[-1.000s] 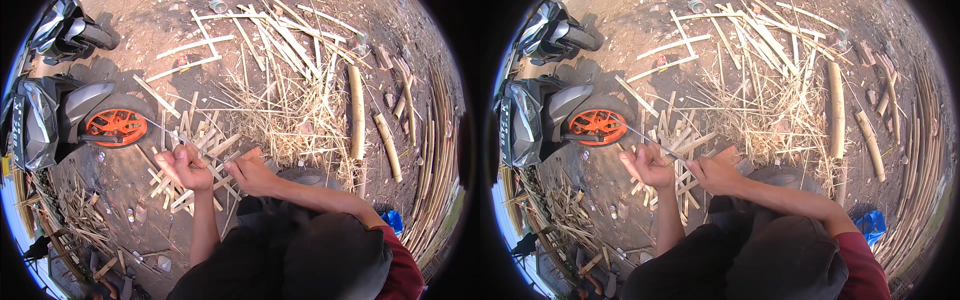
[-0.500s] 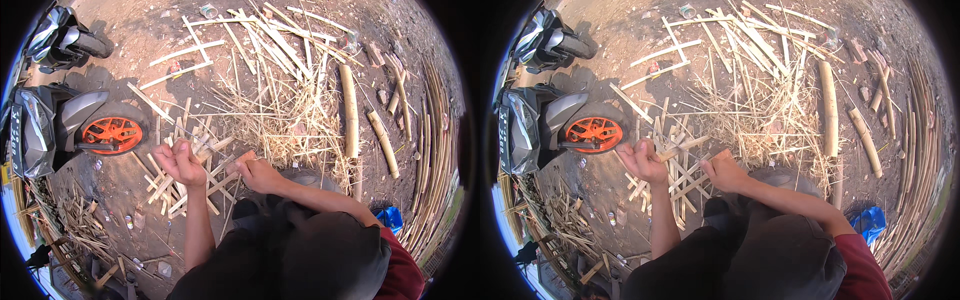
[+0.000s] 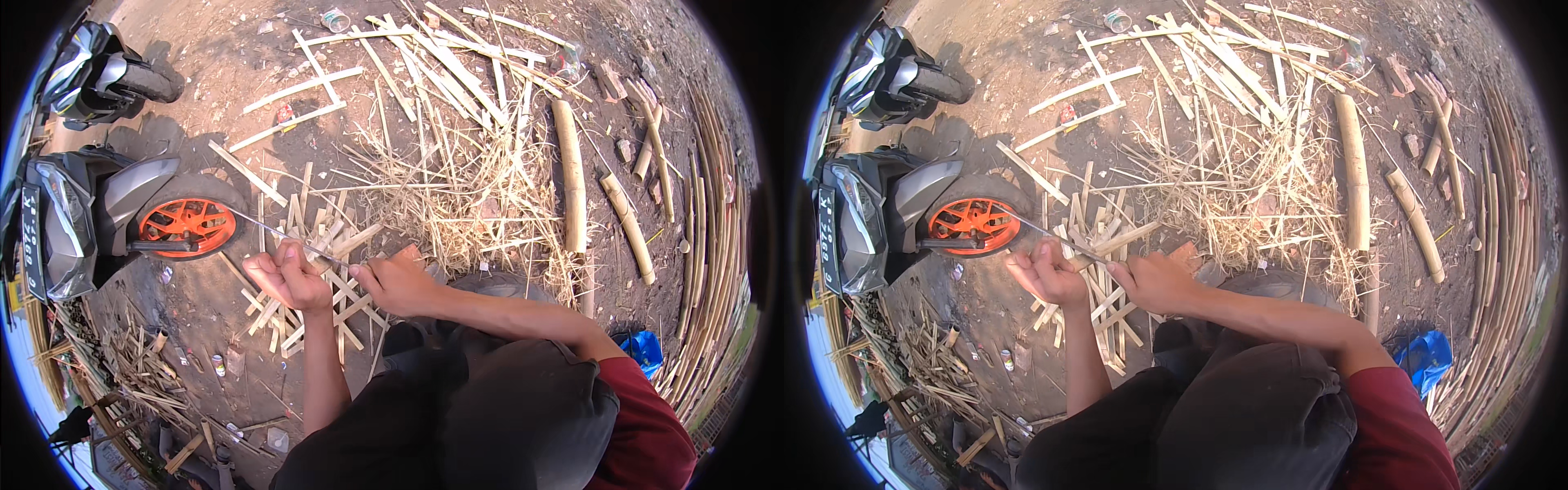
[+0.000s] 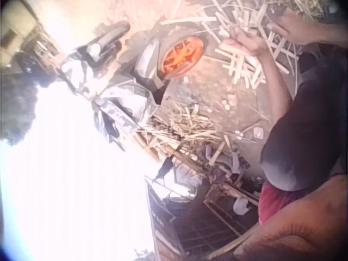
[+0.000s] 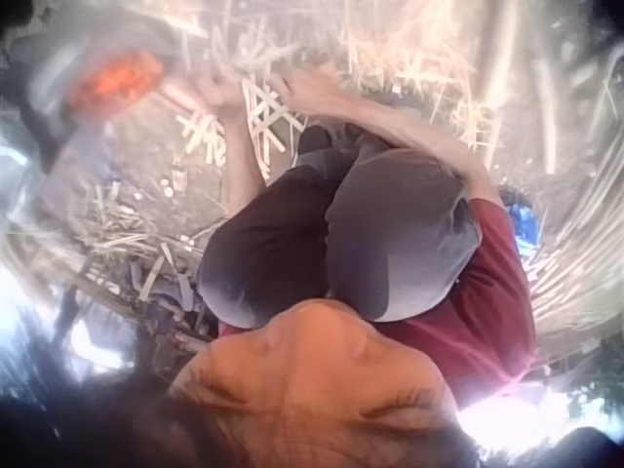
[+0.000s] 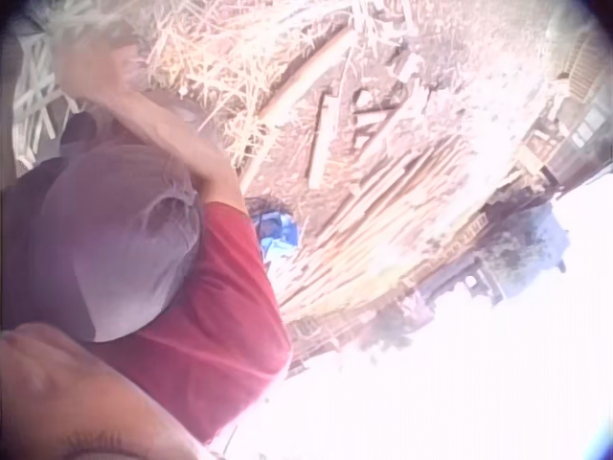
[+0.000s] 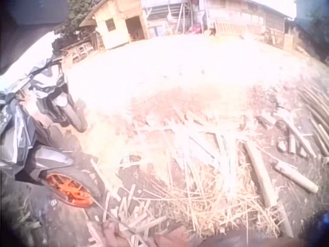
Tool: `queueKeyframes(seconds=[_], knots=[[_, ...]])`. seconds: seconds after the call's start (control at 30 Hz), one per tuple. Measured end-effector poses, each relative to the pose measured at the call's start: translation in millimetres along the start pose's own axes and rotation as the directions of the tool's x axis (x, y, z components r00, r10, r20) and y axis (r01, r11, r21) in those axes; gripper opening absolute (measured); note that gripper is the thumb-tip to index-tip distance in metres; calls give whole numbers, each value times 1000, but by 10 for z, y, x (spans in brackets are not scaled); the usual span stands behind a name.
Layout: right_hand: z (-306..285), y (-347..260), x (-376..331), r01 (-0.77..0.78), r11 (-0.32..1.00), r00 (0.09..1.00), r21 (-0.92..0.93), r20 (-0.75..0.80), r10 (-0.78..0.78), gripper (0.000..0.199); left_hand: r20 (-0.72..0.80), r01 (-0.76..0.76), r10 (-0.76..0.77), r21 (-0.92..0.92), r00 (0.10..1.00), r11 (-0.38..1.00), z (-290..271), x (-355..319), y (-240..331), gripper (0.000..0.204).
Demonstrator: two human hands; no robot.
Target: The person shaves thin strips of bamboo using a machete against a brick resting on a tire.
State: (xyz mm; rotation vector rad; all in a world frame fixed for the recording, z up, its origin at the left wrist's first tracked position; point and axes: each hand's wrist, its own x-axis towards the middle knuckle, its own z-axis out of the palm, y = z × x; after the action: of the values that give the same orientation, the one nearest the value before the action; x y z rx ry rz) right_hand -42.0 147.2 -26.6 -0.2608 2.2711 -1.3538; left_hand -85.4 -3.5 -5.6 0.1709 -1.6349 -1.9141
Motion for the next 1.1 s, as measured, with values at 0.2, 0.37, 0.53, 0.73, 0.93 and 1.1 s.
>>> queueKeyframes(seconds=[0.2,0.37,0.53,0.73,0.93,1.1], knots=[[219,719,5,72,997,989,6,-132,-70,60,93,-74,75,-16,993,997,135,-41,23,30],[119,720,-199,-134,988,991,71,41,131,55,66,28,-31,46,997,999,174,-2,-43,32],[104,412,80,-16,1000,997,16,-69,17,56,18,17,-17,-14,1000,1000,239,53,54,30],[127,102,43,-43,995,996,89,86,36,59,-59,-17,18,19,998,1000,-201,84,-21,28],[295,509,51,-110,980,991,168,94,95,60,-90,-150,161,115,983,982,-175,85,-148,27],[-3,-77,35,1,1000,992,-15,130,1,57,-59,-5,12,113,998,994,-142,97,-5,34]])
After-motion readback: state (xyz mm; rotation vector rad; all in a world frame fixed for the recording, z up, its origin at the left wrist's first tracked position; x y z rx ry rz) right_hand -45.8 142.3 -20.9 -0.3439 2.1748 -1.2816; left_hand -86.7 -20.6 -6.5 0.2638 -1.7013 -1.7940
